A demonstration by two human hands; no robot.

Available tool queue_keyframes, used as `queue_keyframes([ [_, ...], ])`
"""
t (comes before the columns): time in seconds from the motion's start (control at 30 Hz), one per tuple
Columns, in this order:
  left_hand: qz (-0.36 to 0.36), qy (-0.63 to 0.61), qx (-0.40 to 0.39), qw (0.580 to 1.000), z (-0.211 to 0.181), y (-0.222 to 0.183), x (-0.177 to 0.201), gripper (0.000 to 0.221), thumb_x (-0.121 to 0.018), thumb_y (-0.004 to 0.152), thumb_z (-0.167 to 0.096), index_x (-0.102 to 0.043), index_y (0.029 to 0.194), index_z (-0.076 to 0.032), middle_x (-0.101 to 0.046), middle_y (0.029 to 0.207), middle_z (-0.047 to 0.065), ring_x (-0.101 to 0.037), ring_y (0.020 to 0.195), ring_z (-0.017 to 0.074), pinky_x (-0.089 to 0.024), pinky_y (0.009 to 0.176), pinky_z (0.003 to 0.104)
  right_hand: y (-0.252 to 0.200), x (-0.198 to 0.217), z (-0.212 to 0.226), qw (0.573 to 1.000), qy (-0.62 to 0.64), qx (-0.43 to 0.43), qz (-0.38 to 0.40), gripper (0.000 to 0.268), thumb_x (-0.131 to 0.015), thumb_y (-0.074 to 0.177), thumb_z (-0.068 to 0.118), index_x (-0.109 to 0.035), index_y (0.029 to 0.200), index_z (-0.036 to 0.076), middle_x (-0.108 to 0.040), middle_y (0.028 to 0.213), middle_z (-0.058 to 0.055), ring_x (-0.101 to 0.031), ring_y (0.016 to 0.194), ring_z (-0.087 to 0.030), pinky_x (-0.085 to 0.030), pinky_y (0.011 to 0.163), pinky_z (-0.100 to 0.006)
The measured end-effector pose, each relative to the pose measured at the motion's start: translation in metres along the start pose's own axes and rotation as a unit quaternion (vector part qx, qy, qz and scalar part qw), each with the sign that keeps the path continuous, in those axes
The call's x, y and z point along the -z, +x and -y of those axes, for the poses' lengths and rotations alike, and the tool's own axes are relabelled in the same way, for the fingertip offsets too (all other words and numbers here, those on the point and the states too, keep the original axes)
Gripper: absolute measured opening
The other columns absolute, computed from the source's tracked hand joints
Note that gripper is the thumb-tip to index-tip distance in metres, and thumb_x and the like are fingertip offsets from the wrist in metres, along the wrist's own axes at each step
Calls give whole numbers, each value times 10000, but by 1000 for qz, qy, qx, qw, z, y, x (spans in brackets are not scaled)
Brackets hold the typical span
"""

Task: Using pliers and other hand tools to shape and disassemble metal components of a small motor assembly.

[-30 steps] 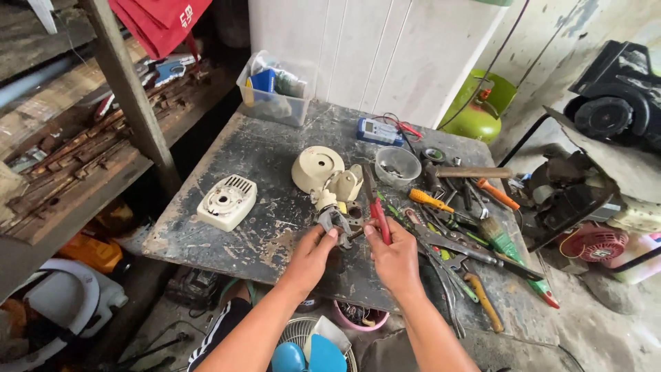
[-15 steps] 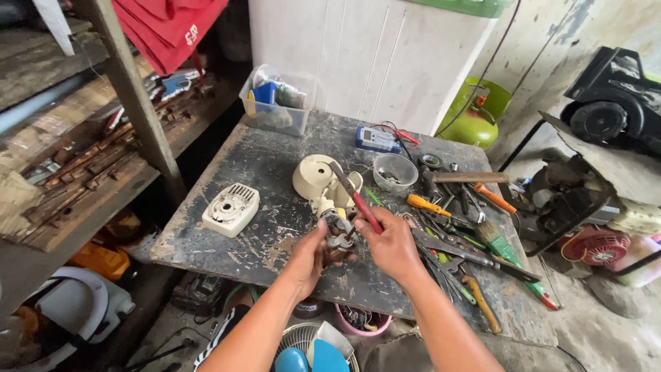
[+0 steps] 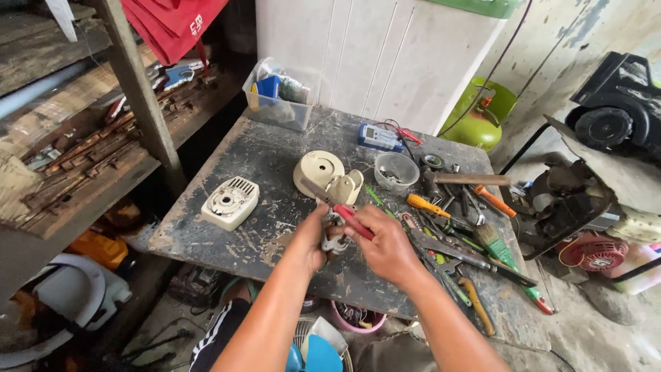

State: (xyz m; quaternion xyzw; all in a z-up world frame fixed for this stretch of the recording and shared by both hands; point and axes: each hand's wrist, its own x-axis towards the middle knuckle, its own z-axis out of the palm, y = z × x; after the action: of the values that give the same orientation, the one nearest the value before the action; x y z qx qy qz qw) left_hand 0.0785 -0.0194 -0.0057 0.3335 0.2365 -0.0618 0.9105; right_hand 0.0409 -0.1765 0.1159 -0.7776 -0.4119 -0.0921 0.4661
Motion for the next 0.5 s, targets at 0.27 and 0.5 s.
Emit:
queue_keyframes([
  [0.27,-72,16,-49,996,65,7,19,347,-492,1053,-390,-648,1097,-83,-669,737,83,-611,579,177,-478,561,297,-19,10,24,997,-16,0,77,96,-720,943,82,-734,848,95,-659,796,-97,-646,659,-336,-537,689,-396],
  [0.5,-109,-24,20,994,48,-109,-25,282,-539,1052,-419,-576,853,-223,-410,638,-21,-311,601,131,-270,602,308,-69,6,32,995,-42,14,89,184,-636,1007,167,-596,879,40,-512,831,-56,-494,740,-203,-367,664,-326],
])
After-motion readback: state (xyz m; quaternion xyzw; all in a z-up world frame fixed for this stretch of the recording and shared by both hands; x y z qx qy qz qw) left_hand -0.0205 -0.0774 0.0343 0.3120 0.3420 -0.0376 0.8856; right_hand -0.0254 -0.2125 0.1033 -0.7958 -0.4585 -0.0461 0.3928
